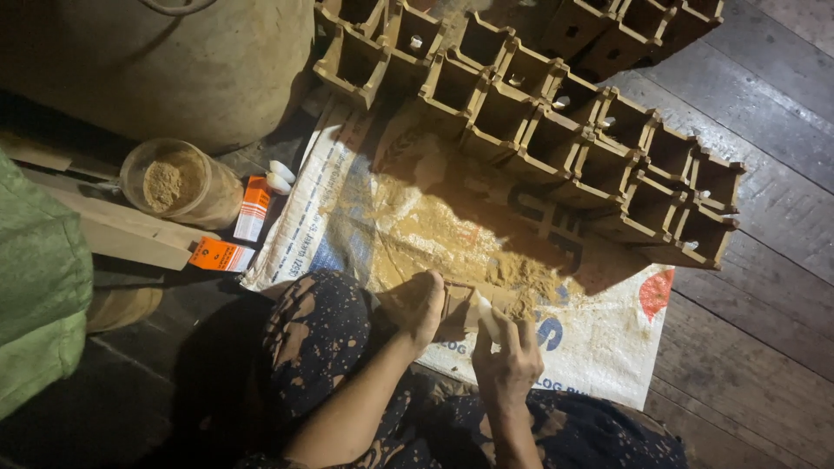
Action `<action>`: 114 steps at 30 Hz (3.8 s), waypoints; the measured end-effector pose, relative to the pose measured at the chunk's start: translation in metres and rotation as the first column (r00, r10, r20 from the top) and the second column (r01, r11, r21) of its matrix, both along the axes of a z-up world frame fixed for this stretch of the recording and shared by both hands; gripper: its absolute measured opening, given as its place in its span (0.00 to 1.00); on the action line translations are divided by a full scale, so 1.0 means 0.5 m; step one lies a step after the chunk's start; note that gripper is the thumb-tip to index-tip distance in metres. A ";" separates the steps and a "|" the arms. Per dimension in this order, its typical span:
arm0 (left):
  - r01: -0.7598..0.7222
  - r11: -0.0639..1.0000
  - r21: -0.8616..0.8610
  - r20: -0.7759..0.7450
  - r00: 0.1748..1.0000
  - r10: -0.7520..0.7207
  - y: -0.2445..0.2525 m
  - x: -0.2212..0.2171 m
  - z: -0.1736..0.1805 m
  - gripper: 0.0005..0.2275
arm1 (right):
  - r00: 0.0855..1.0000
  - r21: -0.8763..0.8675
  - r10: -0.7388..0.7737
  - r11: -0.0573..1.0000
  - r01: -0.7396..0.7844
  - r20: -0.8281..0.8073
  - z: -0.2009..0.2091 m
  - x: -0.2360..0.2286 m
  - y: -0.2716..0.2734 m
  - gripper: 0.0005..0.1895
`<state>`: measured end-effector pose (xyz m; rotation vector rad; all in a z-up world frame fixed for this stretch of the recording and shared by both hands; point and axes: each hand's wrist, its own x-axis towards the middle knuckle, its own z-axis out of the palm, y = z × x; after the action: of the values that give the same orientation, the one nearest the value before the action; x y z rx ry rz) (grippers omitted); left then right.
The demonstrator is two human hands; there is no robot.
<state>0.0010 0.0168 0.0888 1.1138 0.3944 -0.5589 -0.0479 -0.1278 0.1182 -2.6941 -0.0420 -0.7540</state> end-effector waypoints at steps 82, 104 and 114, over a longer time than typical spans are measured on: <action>0.320 0.890 0.325 -0.244 0.938 -0.248 0.051 0.028 0.141 0.52 | 0.974 0.077 -0.214 0.975 0.209 0.075 -0.096 -0.011 -0.140 0.14; 0.292 0.910 0.294 -0.245 0.943 -0.223 0.045 0.024 0.110 0.52 | 0.983 -0.080 -0.087 0.992 0.101 0.162 -0.030 0.001 -0.099 0.08; 0.289 0.911 0.294 -0.218 0.948 -0.230 0.044 0.026 0.112 0.51 | 0.976 -0.159 -0.200 0.964 0.211 0.082 -0.078 -0.005 -0.110 0.11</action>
<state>0.0139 0.0388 0.1447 1.4507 0.5095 -0.8568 -0.0504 -0.1827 0.0794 -2.8632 0.1699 -0.9384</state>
